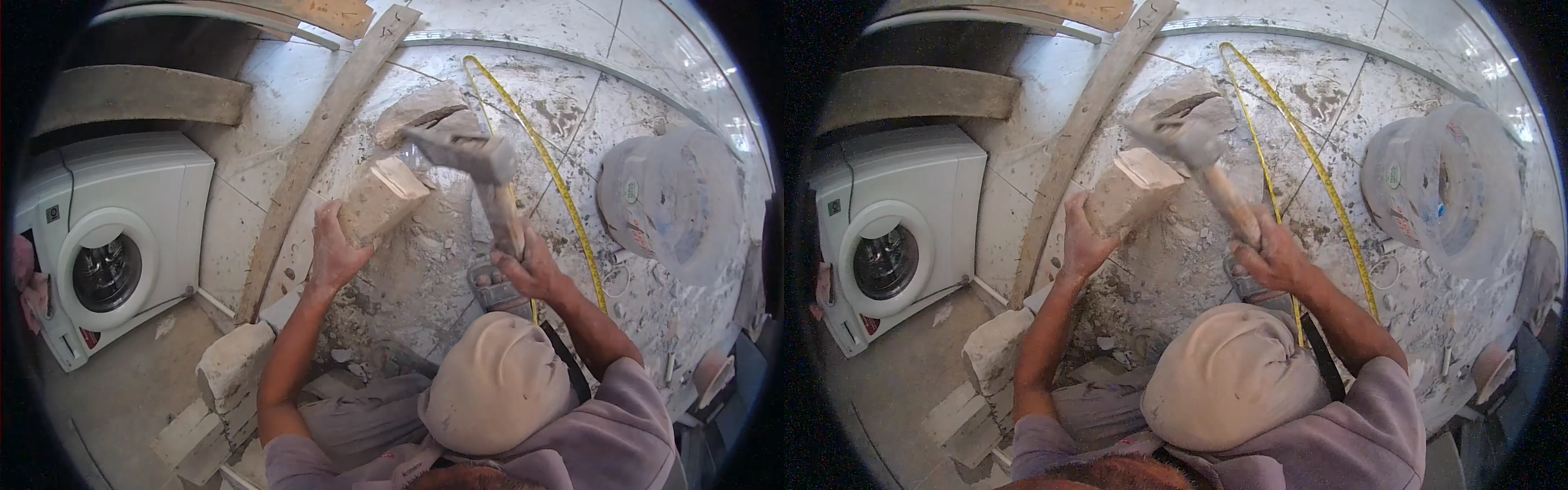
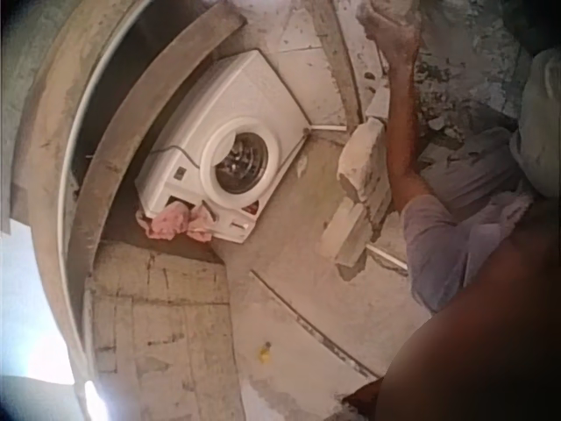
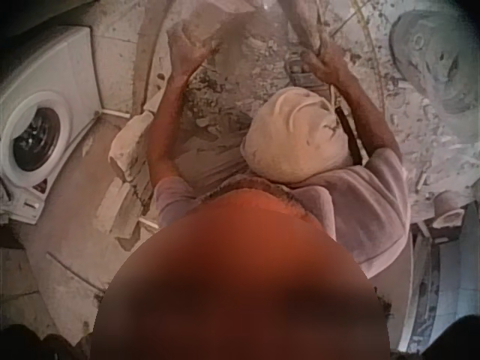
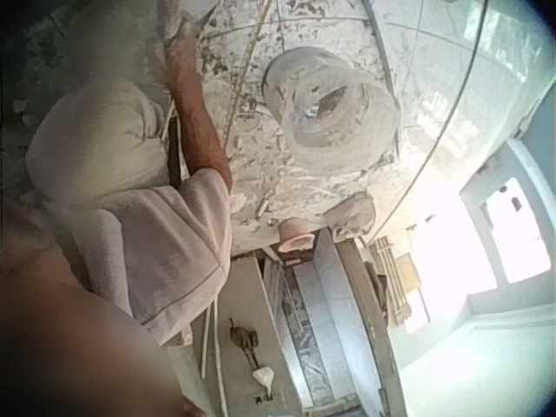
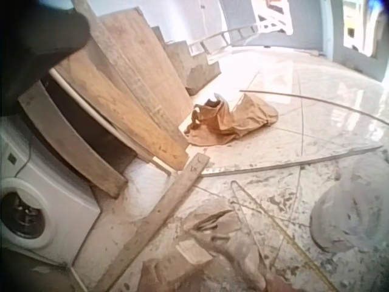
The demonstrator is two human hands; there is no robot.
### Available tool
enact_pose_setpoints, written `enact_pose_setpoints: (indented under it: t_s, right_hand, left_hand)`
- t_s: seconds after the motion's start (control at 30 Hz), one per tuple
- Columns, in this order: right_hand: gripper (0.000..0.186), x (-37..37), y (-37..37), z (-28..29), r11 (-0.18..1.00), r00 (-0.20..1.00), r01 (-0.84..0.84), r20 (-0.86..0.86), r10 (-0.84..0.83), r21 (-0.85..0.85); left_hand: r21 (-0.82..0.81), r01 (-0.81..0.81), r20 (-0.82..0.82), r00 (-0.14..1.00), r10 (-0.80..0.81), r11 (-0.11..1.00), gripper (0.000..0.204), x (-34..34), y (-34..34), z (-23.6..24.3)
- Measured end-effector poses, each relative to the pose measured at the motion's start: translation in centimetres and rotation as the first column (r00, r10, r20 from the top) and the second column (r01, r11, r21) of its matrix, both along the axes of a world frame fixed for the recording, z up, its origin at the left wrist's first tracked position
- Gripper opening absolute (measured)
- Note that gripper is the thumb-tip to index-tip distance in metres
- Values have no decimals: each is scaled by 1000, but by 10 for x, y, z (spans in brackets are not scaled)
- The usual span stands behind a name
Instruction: The person is using a hammer to shape and break concrete blocks and applying mortar to a wall.
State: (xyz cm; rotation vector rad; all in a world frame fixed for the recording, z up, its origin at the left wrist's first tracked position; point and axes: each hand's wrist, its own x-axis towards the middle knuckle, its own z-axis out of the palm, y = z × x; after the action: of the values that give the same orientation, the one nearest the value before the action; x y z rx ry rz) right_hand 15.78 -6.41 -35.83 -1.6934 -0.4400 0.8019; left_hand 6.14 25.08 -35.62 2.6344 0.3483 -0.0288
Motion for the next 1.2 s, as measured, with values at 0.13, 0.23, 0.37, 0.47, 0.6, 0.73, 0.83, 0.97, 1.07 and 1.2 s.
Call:
enact_pose_setpoints:
  t_s: [0.13, 0.23, 0.37, 0.47, 0.6, 0.73, 0.83, 0.97, 1.07, 1.2]
  right_hand:
    - [42, -10, 4, -14, 989, 968, -9, 247, 45, -146]
    - [43, 0, 11, -19, 927, 985, -170, -33, 168, -334]
    - [34, 6, 5, 22, 983, 996, 2, 87, 14, -182]
    - [25, 10, -3, 21, 973, 944, 53, 307, -122, 223]
    - [26, -21, -3, -49, 988, 873, 91, 468, -138, 121]
    - [37, -10, 10, -35, 965, 993, -111, 15, 118, -236]
    - [36, 4, 11, 25, 985, 997, -46, 48, 55, -169]
    - [34, 3, 7, 19, 813, 935, 296, 22, -354, 502]
    - [35, -8, -1, -43, 956, 928, 39, 345, -143, 291]
    - [39, -16, 0, -38, 961, 986, -137, 56, 154, -240]
  left_hand:
    - [50, -46, -162, 985, 53, 998, 88, 19, -12, 5]
    - [190, 28, -144, 990, 0, 981, 90, 16, -15, -1]
    - [200, -8, -173, 984, 43, 980, 90, 17, -17, 7]
    - [200, -21, -179, 982, 58, 980, 89, 19, -18, 9]
    - [204, -16, -213, 975, 60, 979, 89, 25, -25, 10]
    - [235, 2, -218, 975, 51, 972, 89, 19, -15, -3]
    - [230, -36, -206, 975, 85, 973, 88, 14, -13, 3]
    - [194, -52, -198, 976, 91, 980, 87, 17, -16, 7]
    - [202, -19, -184, 981, 57, 979, 87, 25, -19, 2]
    - [254, -5, -154, 987, 45, 967, 87, 21, -11, -5]
